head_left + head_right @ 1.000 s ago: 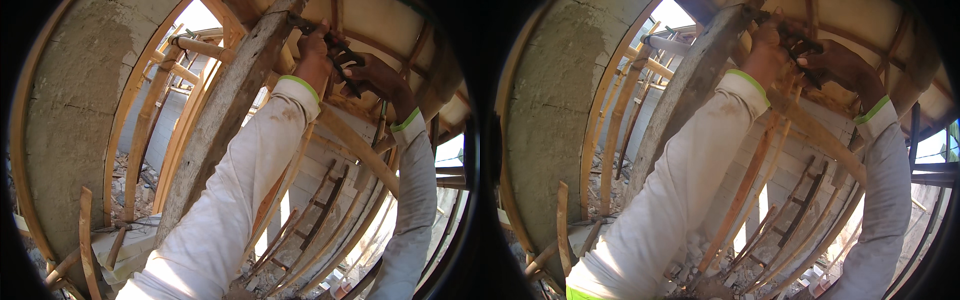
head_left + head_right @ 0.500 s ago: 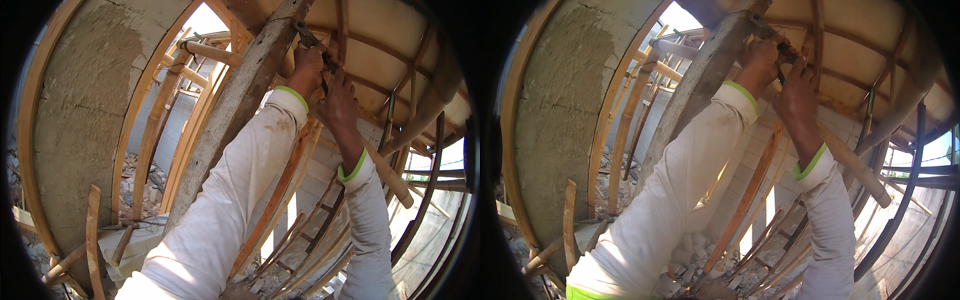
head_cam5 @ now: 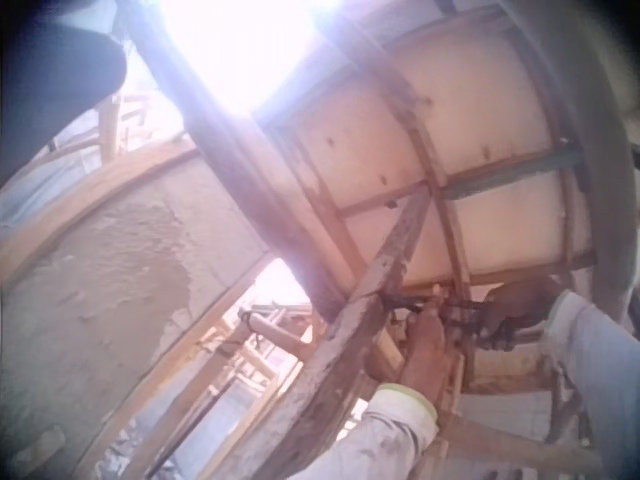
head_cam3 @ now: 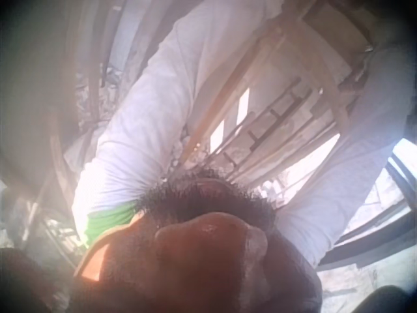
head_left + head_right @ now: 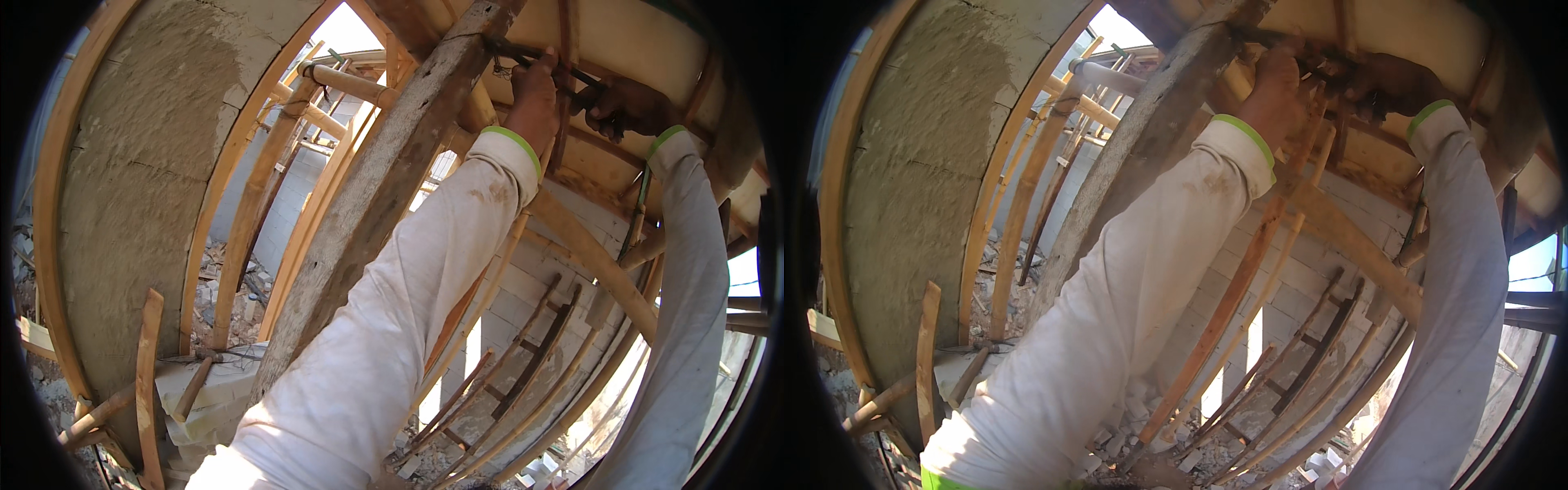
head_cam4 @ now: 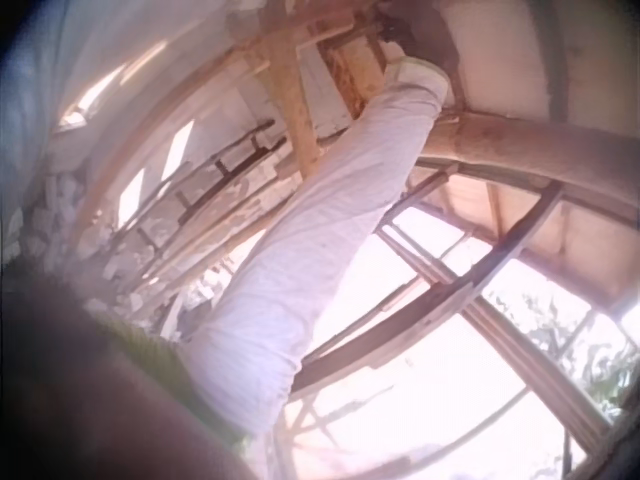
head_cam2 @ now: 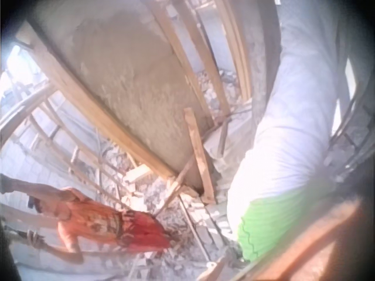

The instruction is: The person secures bamboo and wooden beams using wire and pliers, tightening the wire around joints in a building under construction.

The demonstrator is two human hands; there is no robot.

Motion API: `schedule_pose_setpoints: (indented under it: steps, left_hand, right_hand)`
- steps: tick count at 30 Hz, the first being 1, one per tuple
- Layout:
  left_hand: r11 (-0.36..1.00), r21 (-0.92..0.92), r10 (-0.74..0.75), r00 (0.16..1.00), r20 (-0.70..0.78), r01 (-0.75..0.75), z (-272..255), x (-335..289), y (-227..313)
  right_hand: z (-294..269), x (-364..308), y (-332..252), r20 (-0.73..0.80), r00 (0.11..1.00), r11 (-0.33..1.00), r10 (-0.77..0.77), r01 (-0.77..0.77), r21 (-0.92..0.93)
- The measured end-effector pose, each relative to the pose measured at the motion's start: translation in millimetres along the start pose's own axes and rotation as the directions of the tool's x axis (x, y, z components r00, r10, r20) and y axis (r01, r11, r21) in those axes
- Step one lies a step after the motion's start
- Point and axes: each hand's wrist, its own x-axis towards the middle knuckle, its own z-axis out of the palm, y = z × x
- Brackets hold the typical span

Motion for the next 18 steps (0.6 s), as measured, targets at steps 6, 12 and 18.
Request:
schedule_pose_setpoints:
  steps: [6,12,18]
  left_hand:
    - [0.998,0.050,0.038,0.999,-0.013,-0.037,-6.0,7.5,1.2]
    - [1.000,0.026,0.009,0.999,0.045,-0.010,-24.4,-20.4,2.4]
    - [0.956,0.282,-0.119,0.987,0.106,0.085,-72.9,-5.0,29.0]
  right_hand:
    - [3.6,4.1,12.6,0.072,0.997,0.991,0.004,-0.014,0.136]
    - [51.6,-6.1,24.1,0.038,0.998,0.959,-0.049,0.037,0.282]
    - [145.3,25.3,55.5,-0.042,0.988,0.681,-0.148,0.133,0.720]
